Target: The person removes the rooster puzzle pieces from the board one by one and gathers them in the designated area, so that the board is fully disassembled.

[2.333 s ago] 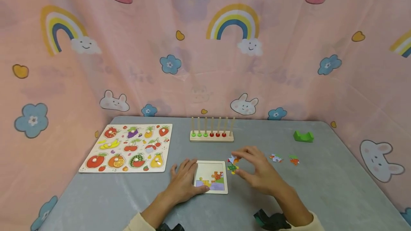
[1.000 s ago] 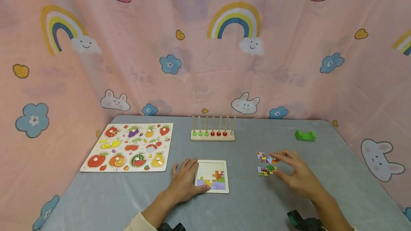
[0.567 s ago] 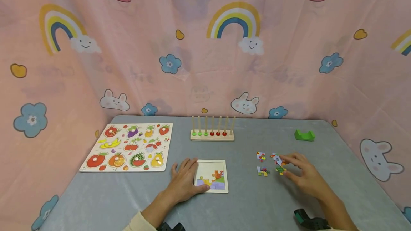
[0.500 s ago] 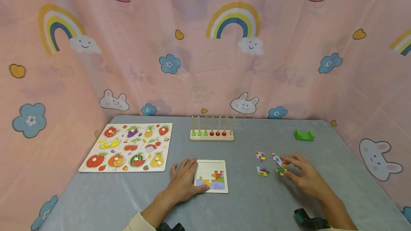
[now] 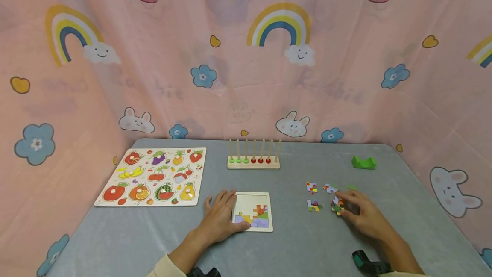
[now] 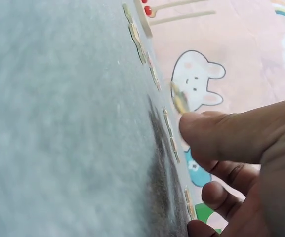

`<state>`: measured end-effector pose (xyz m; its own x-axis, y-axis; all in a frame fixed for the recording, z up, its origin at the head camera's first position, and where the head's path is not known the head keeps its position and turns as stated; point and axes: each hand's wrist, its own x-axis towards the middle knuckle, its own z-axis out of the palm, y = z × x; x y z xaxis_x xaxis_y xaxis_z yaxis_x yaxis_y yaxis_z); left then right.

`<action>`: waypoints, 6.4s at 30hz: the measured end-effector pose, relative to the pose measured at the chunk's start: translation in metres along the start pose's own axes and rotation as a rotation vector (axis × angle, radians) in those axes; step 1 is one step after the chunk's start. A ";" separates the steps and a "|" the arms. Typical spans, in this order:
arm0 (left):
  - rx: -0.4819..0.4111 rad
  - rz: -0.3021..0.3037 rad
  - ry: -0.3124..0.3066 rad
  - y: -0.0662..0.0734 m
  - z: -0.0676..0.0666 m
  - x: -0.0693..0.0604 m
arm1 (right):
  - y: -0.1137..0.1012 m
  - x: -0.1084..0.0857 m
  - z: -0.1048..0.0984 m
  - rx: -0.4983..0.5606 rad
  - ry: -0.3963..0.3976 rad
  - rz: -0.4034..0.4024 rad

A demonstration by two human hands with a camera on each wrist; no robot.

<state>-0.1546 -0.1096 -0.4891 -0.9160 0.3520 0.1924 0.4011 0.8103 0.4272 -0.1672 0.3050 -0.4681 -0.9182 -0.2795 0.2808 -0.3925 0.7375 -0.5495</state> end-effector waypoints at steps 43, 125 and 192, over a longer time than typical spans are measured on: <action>-0.011 0.001 -0.005 0.000 0.000 -0.001 | -0.108 0.021 -0.033 0.062 0.147 -0.287; 0.010 0.018 -0.002 -0.001 -0.002 0.000 | -0.131 0.058 0.117 0.062 -0.239 -0.249; 0.013 0.010 0.001 -0.002 0.000 0.000 | -0.068 0.008 -0.024 0.071 0.154 -0.335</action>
<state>-0.1557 -0.1110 -0.4901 -0.9119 0.3596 0.1976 0.4101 0.8129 0.4135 -0.1470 0.2675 -0.4091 -0.7215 -0.3986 0.5662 -0.6777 0.5745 -0.4591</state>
